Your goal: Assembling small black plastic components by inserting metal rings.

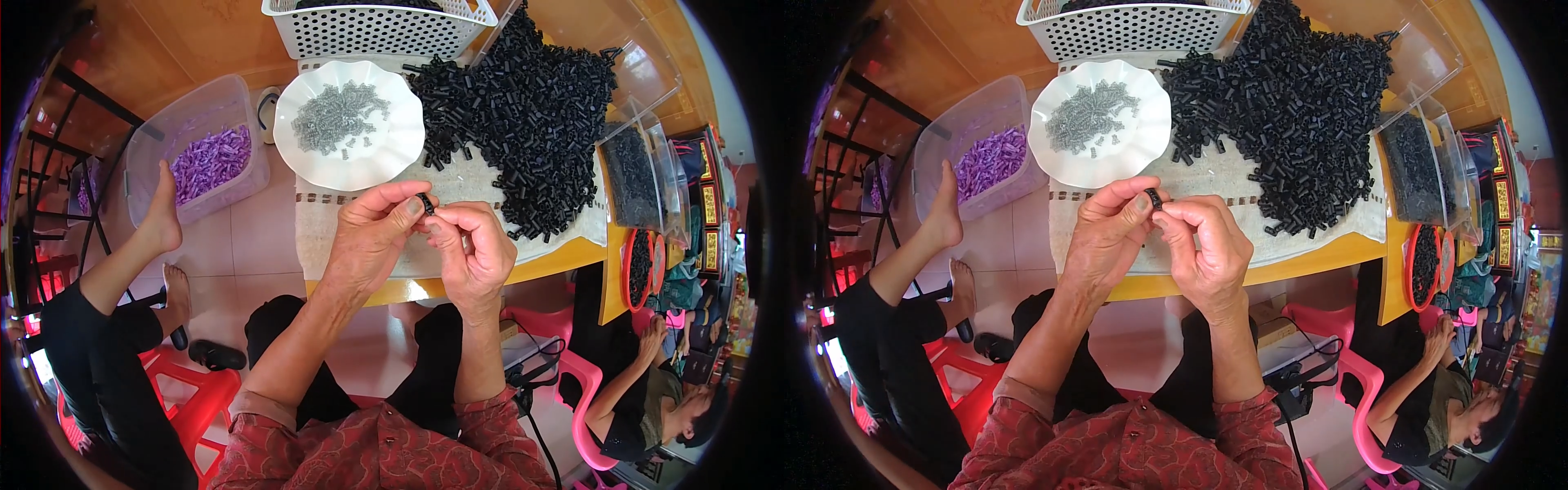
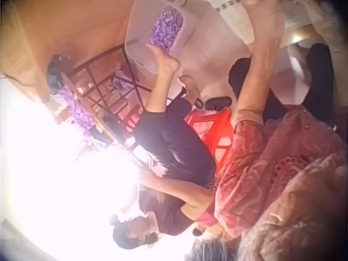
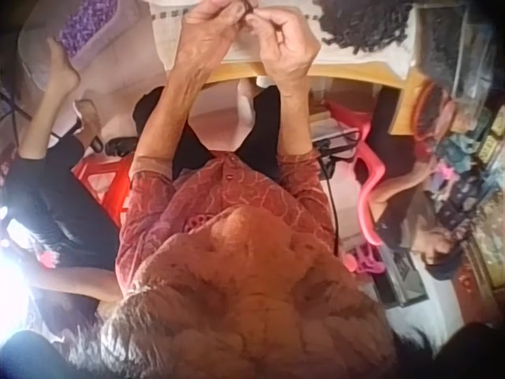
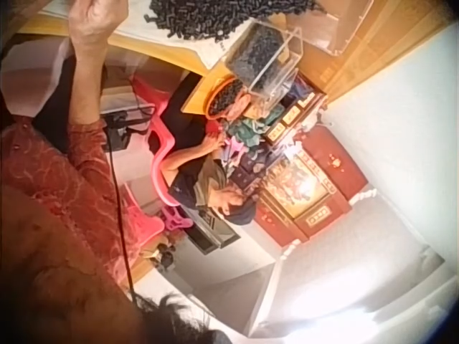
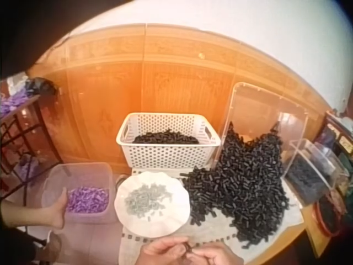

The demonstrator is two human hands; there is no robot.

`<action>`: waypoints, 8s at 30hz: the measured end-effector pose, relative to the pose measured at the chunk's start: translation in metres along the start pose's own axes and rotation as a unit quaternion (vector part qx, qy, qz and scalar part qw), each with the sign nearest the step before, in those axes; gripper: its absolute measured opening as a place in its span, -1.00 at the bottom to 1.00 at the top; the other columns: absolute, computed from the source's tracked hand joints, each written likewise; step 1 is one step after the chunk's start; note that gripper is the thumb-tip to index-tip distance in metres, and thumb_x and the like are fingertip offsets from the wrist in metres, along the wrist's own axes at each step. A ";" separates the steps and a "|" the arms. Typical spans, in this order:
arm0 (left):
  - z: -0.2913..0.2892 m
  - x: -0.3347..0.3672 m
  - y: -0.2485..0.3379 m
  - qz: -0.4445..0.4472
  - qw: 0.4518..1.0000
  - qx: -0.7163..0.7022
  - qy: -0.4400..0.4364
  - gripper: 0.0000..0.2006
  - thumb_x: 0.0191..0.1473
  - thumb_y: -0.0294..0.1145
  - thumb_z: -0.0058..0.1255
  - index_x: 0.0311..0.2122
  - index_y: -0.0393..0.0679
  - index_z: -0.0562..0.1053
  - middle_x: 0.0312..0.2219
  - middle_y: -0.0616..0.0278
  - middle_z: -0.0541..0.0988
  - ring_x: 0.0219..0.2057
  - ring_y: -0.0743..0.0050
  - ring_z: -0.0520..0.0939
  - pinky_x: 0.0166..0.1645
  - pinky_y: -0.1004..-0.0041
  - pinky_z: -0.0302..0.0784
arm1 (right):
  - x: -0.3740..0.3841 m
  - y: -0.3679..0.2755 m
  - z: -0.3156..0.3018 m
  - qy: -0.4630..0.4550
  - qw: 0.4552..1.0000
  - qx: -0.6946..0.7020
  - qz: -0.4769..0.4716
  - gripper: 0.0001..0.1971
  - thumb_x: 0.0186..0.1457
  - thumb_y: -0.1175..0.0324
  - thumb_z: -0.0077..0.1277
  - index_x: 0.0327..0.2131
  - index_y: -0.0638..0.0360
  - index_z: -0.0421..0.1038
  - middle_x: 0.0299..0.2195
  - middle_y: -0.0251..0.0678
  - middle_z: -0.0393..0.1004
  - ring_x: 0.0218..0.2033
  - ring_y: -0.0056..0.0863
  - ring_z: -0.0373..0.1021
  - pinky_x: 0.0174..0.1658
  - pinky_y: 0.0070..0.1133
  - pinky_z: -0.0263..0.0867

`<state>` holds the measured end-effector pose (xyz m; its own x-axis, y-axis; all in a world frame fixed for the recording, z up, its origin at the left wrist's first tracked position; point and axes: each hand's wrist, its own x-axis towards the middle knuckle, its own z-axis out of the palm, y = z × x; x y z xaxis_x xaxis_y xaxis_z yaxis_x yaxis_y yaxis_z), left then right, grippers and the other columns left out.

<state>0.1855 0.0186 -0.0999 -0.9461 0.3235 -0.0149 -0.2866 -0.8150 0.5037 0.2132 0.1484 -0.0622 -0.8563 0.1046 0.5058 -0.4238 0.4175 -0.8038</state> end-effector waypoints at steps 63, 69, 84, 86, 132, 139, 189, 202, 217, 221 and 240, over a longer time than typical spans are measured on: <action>0.003 -0.006 0.017 -0.039 0.965 0.257 -0.043 -0.52 -0.03 -0.58 0.27 0.06 -0.18 0.48 -0.30 0.43 0.55 -0.28 0.73 0.54 -0.13 0.63 0.51 | 0.002 0.003 -0.006 0.006 0.998 -0.040 -0.053 -0.74 -0.10 0.62 0.25 -0.27 0.29 0.48 -0.36 -0.22 0.56 -0.41 -0.41 0.45 -0.35 -0.59 0.40; 0.001 -0.003 0.016 -0.040 0.974 0.213 -0.062 -0.53 0.00 -0.62 0.23 0.07 -0.20 0.47 -0.27 0.41 0.53 -0.25 0.71 0.54 -0.09 0.61 0.51 | 0.004 -0.001 -0.004 0.007 0.999 -0.030 -0.041 -0.72 -0.11 0.65 0.23 -0.24 0.28 0.48 -0.33 -0.21 0.54 -0.40 -0.41 0.44 -0.33 -0.60 0.39; 0.009 0.004 0.028 0.007 0.961 0.261 0.094 -0.72 0.22 -0.54 -0.04 0.03 -0.30 0.46 -0.24 0.12 0.61 -0.32 0.43 0.65 -0.19 0.43 0.65 | 0.012 0.002 -0.003 -0.019 0.997 -0.042 -0.066 -0.59 -0.11 0.71 0.15 -0.10 0.30 0.47 -0.21 -0.16 0.53 -0.29 -0.35 0.44 -0.30 -0.54 0.42; 0.011 0.011 0.031 0.047 0.971 0.207 0.109 -0.73 0.23 -0.51 -0.06 0.02 -0.32 0.46 -0.25 0.07 0.60 -0.35 0.42 0.65 -0.22 0.39 0.67 | 0.009 0.014 -0.006 0.029 0.994 -0.084 -0.068 -0.64 -0.08 0.71 0.13 -0.13 0.30 0.48 -0.24 -0.17 0.53 -0.32 -0.36 0.44 -0.34 -0.56 0.41; -0.012 0.042 0.073 0.302 0.474 0.821 0.101 -0.78 -0.16 -0.69 -0.02 -0.33 -0.30 0.56 -0.31 0.11 0.55 -0.24 0.07 0.50 -0.12 0.25 0.45 | 0.010 0.041 0.009 0.063 0.977 -0.198 -0.044 -0.79 -0.05 0.72 0.09 -0.29 0.30 0.49 -0.40 -0.18 0.52 -0.41 -0.27 0.43 -0.35 -0.48 0.37; -0.007 0.090 0.064 0.260 0.478 0.838 0.044 -0.66 -0.15 -0.76 -0.07 -0.20 -0.31 0.56 -0.18 0.01 0.55 -0.14 0.00 0.51 -0.03 0.23 0.48 | 0.011 0.043 0.009 0.064 0.977 -0.198 -0.040 -0.79 -0.06 0.72 0.08 -0.30 0.30 0.49 -0.40 -0.17 0.52 -0.41 -0.27 0.43 -0.35 -0.47 0.37; 0.015 0.035 0.073 0.299 0.639 0.708 0.036 -0.69 -0.06 -0.78 -0.10 -0.23 -0.24 0.56 -0.35 0.13 0.60 -0.34 0.33 0.58 -0.22 0.45 0.49 | 0.005 0.035 0.001 -0.007 0.991 -0.126 0.048 -0.85 -0.14 0.65 0.12 -0.42 0.21 0.52 -0.44 -0.24 0.48 -0.42 -0.32 0.46 -0.42 -0.48 0.39; 0.026 0.003 0.033 0.227 0.747 0.624 0.030 -0.83 0.00 -0.67 0.07 -0.25 -0.29 0.54 -0.43 0.07 0.57 -0.49 0.24 0.61 -0.40 0.42 0.50 | 0.016 0.058 -0.016 0.069 0.949 -0.305 0.029 -0.91 -0.06 0.55 0.15 -0.40 0.18 0.53 -0.40 -0.28 0.44 -0.35 -0.27 0.40 -0.30 -0.41 0.36; 0.007 0.001 0.028 0.157 0.801 0.576 0.040 -0.84 0.04 -0.64 0.07 -0.23 -0.30 0.55 -0.44 0.12 0.58 -0.48 0.43 0.60 -0.40 0.48 0.48 | 0.024 0.056 0.001 0.023 0.969 -0.241 0.042 -0.90 -0.01 0.51 0.18 -0.35 0.23 0.55 -0.37 -0.27 0.44 -0.34 -0.39 0.40 -0.28 -0.52 0.33; 0.007 0.001 0.025 0.046 0.895 0.436 0.085 -0.82 0.11 -0.62 0.03 -0.16 -0.29 0.55 -0.40 0.22 0.58 -0.41 0.58 0.61 -0.32 0.57 0.53 | 0.021 0.031 -0.003 -0.025 0.988 -0.026 0.149 -0.89 0.08 0.58 0.10 -0.28 0.33 0.53 -0.33 -0.32 0.48 -0.33 -0.63 0.38 -0.25 -0.70 0.29; -0.001 0.003 0.029 0.013 0.956 0.289 0.051 -0.83 0.20 -0.52 0.02 -0.12 -0.29 0.53 -0.29 0.20 0.59 -0.35 0.55 0.62 -0.22 0.54 0.60 | 0.014 0.023 -0.007 -0.046 0.991 0.068 0.110 -0.88 0.07 0.59 0.09 -0.27 0.30 0.53 -0.32 -0.31 0.49 -0.35 -0.63 0.42 -0.29 -0.70 0.33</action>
<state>0.1745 -0.0044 -0.0862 -0.9701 0.2339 -0.0655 -0.1598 -0.4113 0.8974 0.1938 0.1657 -0.0714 -0.9529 0.0939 0.2884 -0.2547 0.2681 -0.9291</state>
